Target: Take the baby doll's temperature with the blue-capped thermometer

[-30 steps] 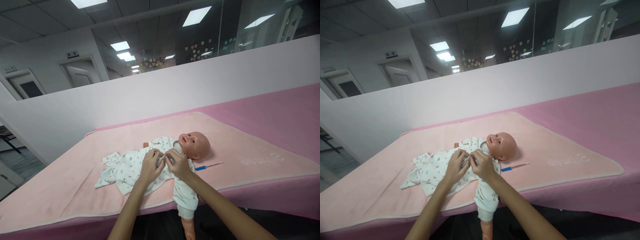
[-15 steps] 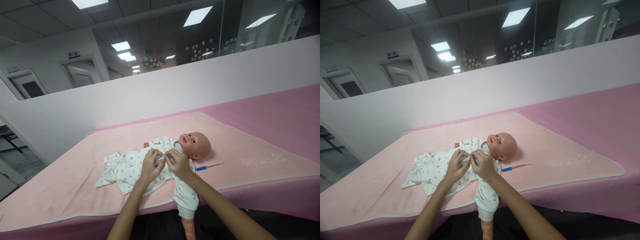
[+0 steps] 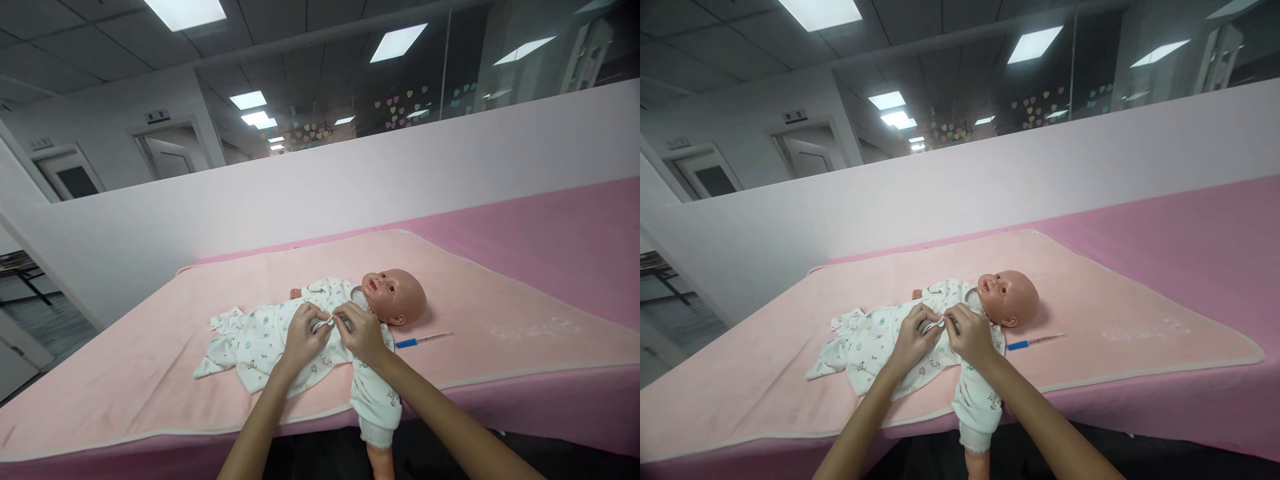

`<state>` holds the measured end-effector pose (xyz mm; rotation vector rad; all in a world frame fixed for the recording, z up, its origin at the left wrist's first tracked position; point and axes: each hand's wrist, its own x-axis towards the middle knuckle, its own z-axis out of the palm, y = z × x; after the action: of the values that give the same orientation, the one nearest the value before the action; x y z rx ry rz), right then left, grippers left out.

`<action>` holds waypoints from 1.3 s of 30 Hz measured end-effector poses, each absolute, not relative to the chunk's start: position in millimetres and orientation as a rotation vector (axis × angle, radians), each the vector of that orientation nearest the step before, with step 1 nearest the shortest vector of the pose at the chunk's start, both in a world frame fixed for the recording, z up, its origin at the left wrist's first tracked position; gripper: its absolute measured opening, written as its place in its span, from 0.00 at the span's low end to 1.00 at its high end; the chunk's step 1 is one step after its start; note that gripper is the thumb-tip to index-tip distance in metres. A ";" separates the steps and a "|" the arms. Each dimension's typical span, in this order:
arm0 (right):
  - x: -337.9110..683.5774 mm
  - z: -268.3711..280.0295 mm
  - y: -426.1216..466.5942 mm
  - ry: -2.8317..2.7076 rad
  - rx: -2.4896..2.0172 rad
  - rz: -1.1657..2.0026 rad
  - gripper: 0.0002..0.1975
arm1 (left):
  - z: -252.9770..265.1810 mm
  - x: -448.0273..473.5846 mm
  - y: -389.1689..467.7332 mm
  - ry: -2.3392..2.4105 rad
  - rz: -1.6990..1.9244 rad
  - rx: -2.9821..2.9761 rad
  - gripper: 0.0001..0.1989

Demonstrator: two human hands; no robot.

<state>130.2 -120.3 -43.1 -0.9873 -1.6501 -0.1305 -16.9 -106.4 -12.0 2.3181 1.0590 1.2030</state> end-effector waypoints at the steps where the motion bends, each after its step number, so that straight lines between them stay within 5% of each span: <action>1: 130.2 -43.4 -120.0 -1.650 -0.988 -0.133 0.06 | -12.5 -17.0 -106.1 1.054 1.218 2.316 0.02; 22: 130.4 -42.1 -120.1 -1.641 -0.990 -0.137 0.07 | -11.4 -19.0 -106.9 1.022 1.178 2.462 0.03; 39: 129.1 -42.7 -117.4 -1.675 -1.001 -0.178 0.08 | -19.7 -41.7 -115.7 1.221 1.151 2.736 0.14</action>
<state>129.1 -117.4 -42.7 -1.0012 -1.6751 -0.1776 -41.7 -115.7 -19.7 2.7363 1.2207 1.1513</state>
